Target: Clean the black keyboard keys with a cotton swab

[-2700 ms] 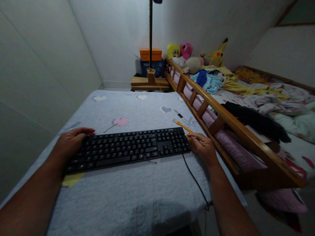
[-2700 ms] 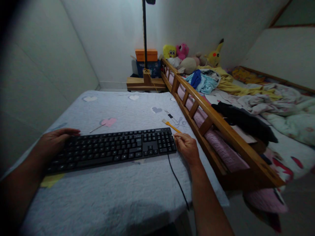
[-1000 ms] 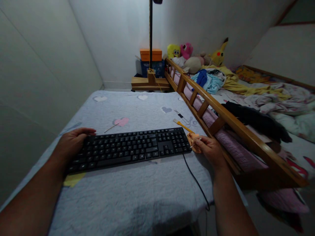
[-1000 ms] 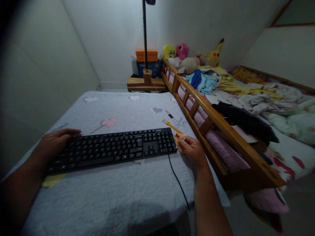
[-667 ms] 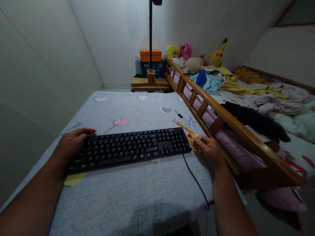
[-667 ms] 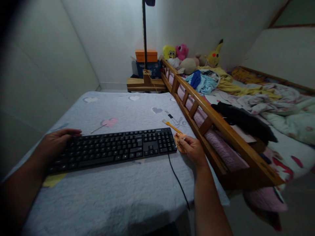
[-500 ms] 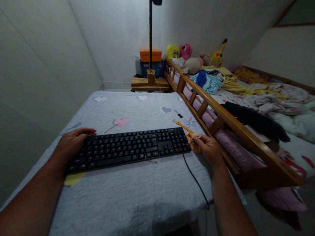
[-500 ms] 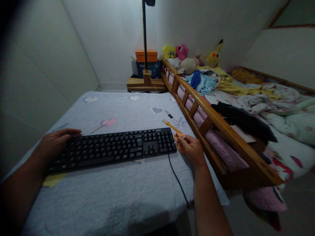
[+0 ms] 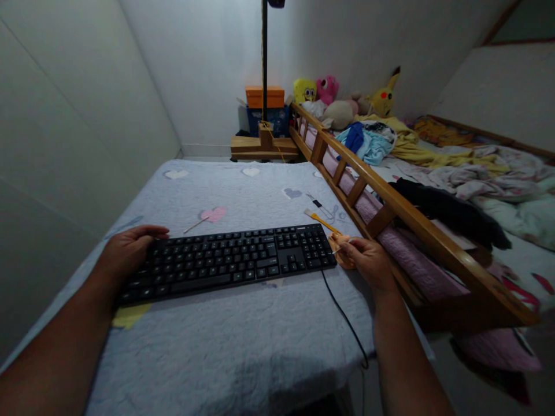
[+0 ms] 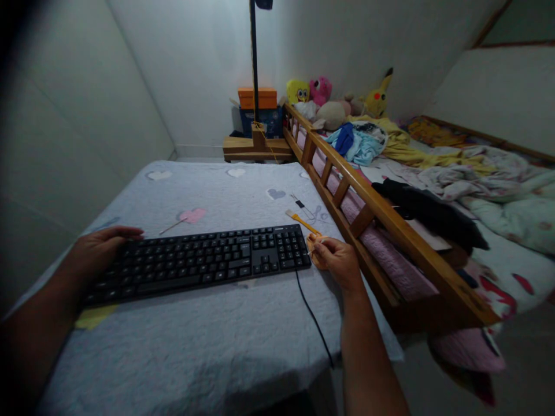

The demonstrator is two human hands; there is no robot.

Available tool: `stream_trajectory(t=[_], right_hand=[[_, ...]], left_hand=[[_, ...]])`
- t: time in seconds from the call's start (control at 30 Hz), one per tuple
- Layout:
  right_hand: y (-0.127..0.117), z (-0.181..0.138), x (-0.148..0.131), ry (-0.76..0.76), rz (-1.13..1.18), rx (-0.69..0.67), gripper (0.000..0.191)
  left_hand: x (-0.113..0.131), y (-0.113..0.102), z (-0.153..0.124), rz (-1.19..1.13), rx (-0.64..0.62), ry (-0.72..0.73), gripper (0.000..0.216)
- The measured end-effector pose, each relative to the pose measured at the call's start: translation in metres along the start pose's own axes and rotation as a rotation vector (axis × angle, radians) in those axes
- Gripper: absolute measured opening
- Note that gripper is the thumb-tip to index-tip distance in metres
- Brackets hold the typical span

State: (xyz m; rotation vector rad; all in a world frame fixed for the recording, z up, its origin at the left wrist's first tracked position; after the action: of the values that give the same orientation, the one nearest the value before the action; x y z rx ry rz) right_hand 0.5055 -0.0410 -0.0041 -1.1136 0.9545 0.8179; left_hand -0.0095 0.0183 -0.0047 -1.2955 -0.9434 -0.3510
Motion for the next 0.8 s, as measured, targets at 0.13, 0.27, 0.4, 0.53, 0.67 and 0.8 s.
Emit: stream_trajectory(t=[0.13,0.27,0.4,0.53,0.67,0.8], right_hand=[[-0.002,0.000,0.001,0.039,0.010,-0.018,0.042],[-0.004,-0.001,0.003,0.062,0.021,-0.051,0.044],[-0.004,-0.002,0.004,0.088,0.025,-0.098,0.044],[-0.004,-0.003,0.003,0.096,0.045,-0.125,0.046],[-0.004,-0.003,0.002,0.099,0.041,-0.123,0.046],[-0.003,-0.002,0.002,0.072,0.035,-0.082,0.044]], left_hand=[[0.002,0.000,-0.001,0.014,-0.008,-0.010,0.036],[0.004,-0.001,-0.001,0.029,-0.003,-0.006,0.035],[-0.002,-0.001,0.002,0.026,-0.013,0.016,0.035],[-0.006,0.000,0.005,0.033,-0.019,0.023,0.036],[-0.006,0.001,0.005,0.030,-0.012,0.023,0.037],[-0.010,0.002,0.007,0.037,-0.019,0.022,0.040]])
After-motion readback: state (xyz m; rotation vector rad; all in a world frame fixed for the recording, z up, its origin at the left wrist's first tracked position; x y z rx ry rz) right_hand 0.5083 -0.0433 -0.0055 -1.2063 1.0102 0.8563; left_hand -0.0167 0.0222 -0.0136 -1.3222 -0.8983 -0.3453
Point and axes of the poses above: each hand's wrist, its own z-axis towards the middle knuckle, its own y-axis out of the palm, x = y × z, the point moved 2 cm from there along z, towards the middle knuckle, and after that the axes turned 1 degree about x, right-handed, at the moved point
